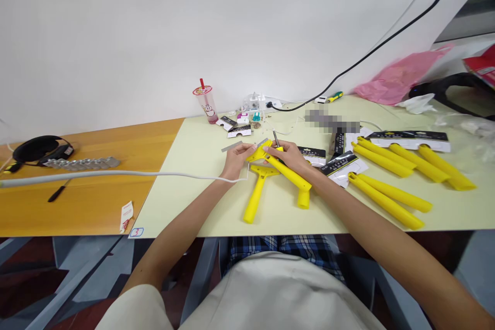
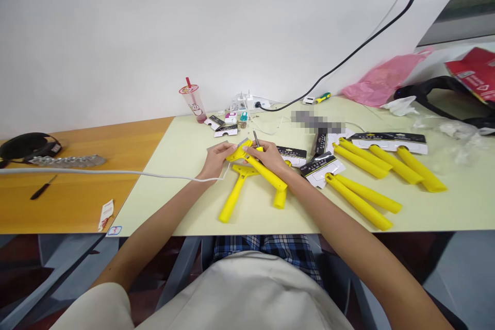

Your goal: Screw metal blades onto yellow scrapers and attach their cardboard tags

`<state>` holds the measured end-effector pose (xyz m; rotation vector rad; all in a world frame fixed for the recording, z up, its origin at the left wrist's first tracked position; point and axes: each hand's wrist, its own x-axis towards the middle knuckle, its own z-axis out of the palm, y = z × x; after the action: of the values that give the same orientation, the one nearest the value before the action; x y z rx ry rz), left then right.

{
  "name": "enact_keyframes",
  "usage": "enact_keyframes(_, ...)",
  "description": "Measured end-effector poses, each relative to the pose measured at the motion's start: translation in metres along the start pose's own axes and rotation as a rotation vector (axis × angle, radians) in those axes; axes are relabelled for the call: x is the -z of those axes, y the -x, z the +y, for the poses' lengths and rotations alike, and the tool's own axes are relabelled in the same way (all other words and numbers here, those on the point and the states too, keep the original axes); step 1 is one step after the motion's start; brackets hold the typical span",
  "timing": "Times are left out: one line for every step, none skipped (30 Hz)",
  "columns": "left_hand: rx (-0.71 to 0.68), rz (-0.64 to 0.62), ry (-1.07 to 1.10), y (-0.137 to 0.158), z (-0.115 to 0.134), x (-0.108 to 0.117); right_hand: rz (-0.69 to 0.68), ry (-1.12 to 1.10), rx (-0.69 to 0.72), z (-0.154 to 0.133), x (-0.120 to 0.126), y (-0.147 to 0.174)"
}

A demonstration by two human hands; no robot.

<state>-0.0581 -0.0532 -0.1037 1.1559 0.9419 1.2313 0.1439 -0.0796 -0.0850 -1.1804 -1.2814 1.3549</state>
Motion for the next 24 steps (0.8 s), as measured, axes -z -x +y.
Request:
enact_keyframes(0.006, -0.002, 0.008, -0.0003, -0.0003, 0.0003, -0.003, -0.001, -0.004, -0.0009, -0.0003, 0.0007)
enact_keyframes(0.009, -0.002, 0.012, -0.0005, -0.0006, 0.0005, -0.006, -0.004, -0.008, -0.0015, -0.0006, 0.0012)
enact_keyframes(0.008, 0.001, 0.012, -0.0007, -0.0008, 0.0007, -0.009, -0.006, -0.011, -0.0020, -0.0007, 0.0016)
enact_keyframes(0.005, 0.006, 0.008, -0.0008, -0.0010, 0.0009, -0.011, -0.007, -0.012, -0.0023, -0.0008, 0.0019)
enact_keyframes(0.000, 0.011, 0.000, -0.0009, -0.0011, 0.0010, -0.011, -0.005, -0.010, -0.0024, -0.0008, 0.0020)
enact_keyframes(-0.007, 0.017, -0.012, -0.0010, -0.0012, 0.0010, -0.011, -0.001, -0.005, -0.0024, -0.0007, 0.0020)
enact_keyframes(-0.015, 0.020, -0.025, -0.0010, -0.0013, 0.0009, -0.010, 0.004, 0.001, -0.0024, -0.0006, 0.0019)
enact_keyframes(-0.024, 0.023, -0.038, -0.0009, -0.0013, 0.0007, -0.008, 0.008, 0.006, -0.0023, -0.0005, 0.0017)
enact_keyframes(-0.032, 0.024, -0.049, -0.0008, -0.0013, 0.0004, -0.005, 0.012, 0.010, -0.0020, -0.0004, 0.0014)
enact_keyframes(-0.042, 0.025, -0.058, -0.0007, -0.0012, 0.0000, 0.001, 0.014, 0.012, -0.0017, -0.0003, 0.0009)
enact_keyframes(-0.051, 0.027, -0.064, -0.0004, -0.0011, -0.0004, 0.009, 0.014, 0.014, -0.0013, -0.0002, 0.0003)
enact_keyframes(-0.060, 0.029, -0.066, -0.0001, -0.0010, -0.0008, 0.019, 0.014, 0.020, -0.0008, 0.0001, -0.0003)
enact_keyframes(-0.067, 0.031, -0.066, 0.0003, -0.0007, -0.0011, 0.029, 0.011, 0.027, -0.0003, 0.0004, -0.0010)
enact_keyframes(-0.071, 0.030, -0.063, 0.0008, -0.0004, -0.0013, 0.040, 0.008, 0.035, 0.0003, 0.0009, -0.0018)
enact_keyframes(-0.070, 0.022, -0.059, 0.0013, 0.0001, -0.0012, 0.048, 0.004, 0.040, 0.0008, 0.0014, -0.0025)
enact_keyframes(-0.065, 0.010, -0.054, 0.0017, 0.0006, -0.0010, 0.055, 0.000, 0.043, 0.0012, 0.0018, -0.0031)
enact_keyframes(-0.060, -0.002, -0.050, 0.0021, 0.0011, -0.0006, 0.059, -0.004, 0.046, 0.0015, 0.0023, -0.0035)
enact_keyframes(-0.055, -0.010, -0.048, 0.0024, 0.0015, -0.0001, 0.063, -0.008, 0.049, 0.0015, 0.0025, -0.0038)
enact_keyframes(-0.053, -0.013, -0.048, 0.0025, 0.0019, 0.0005, 0.064, -0.010, 0.054, 0.0015, 0.0027, -0.0039)
enact_keyframes(-0.054, -0.009, -0.048, 0.0024, 0.0020, 0.0011, 0.064, -0.010, 0.058, 0.0013, 0.0027, -0.0039)
enact_keyframes(-0.057, 0.001, -0.047, 0.0022, 0.0020, 0.0016, 0.059, -0.009, 0.060, 0.0012, 0.0026, -0.0037)
enact_keyframes(-0.060, 0.012, -0.044, 0.0019, 0.0018, 0.0020, 0.051, -0.008, 0.057, 0.0011, 0.0025, -0.0035)
enact_keyframes(-0.061, 0.019, -0.041, 0.0016, 0.0014, 0.0023, 0.039, -0.004, 0.049, 0.0012, 0.0023, -0.0032)
enact_keyframes(-0.060, 0.023, -0.038, 0.0012, 0.0010, 0.0024, 0.025, 0.000, 0.041, 0.0014, 0.0023, -0.0030)
